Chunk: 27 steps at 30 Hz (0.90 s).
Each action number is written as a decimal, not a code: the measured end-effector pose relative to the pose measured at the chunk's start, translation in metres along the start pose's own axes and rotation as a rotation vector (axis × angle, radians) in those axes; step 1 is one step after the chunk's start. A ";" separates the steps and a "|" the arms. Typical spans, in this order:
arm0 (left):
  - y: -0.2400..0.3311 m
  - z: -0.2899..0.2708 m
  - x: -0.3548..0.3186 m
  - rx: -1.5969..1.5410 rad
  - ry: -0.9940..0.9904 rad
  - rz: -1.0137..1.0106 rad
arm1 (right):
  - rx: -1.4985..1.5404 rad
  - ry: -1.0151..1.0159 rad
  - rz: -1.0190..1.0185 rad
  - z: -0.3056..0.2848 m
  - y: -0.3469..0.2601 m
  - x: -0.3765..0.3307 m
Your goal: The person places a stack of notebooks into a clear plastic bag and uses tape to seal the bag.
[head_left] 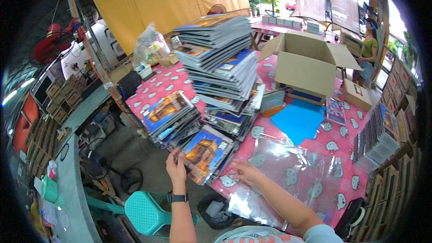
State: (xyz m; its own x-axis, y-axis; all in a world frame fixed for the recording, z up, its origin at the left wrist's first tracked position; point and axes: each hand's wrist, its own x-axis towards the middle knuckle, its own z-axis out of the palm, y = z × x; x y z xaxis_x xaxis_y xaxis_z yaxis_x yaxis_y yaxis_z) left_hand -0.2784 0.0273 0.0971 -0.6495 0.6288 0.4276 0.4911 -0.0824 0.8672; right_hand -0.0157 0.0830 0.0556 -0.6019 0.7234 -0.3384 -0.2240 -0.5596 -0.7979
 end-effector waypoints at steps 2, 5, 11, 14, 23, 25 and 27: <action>-0.027 -0.009 0.017 0.128 -0.173 -0.056 | 0.043 0.089 0.037 0.023 0.021 0.031; -0.041 0.005 0.053 0.261 -0.555 -0.055 | -0.126 0.280 -0.016 0.053 0.025 0.049; -0.086 0.045 0.108 0.287 -0.938 -0.286 | -0.072 0.320 -0.160 0.078 0.031 0.046; -0.037 0.069 0.096 0.169 -1.074 -0.297 | 0.172 0.327 -0.028 0.045 0.030 0.044; 0.020 0.024 -0.004 -0.283 -1.106 -0.455 | 0.026 0.475 -0.414 0.027 0.021 -0.044; 0.016 0.023 -0.025 -0.524 -1.028 -0.668 | -0.402 0.600 -0.520 0.026 0.008 -0.083; 0.064 0.026 -0.051 -0.694 -0.946 -1.044 | -0.741 0.477 -0.649 0.028 -0.031 -0.139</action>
State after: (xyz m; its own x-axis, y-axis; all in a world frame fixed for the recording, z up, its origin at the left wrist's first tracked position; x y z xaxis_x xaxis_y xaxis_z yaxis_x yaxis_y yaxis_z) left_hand -0.1989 0.0101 0.1247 0.1970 0.8486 -0.4910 -0.4502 0.5232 0.7236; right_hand 0.0535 -0.0112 0.1408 -0.1412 0.9642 0.2243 0.2215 0.2516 -0.9421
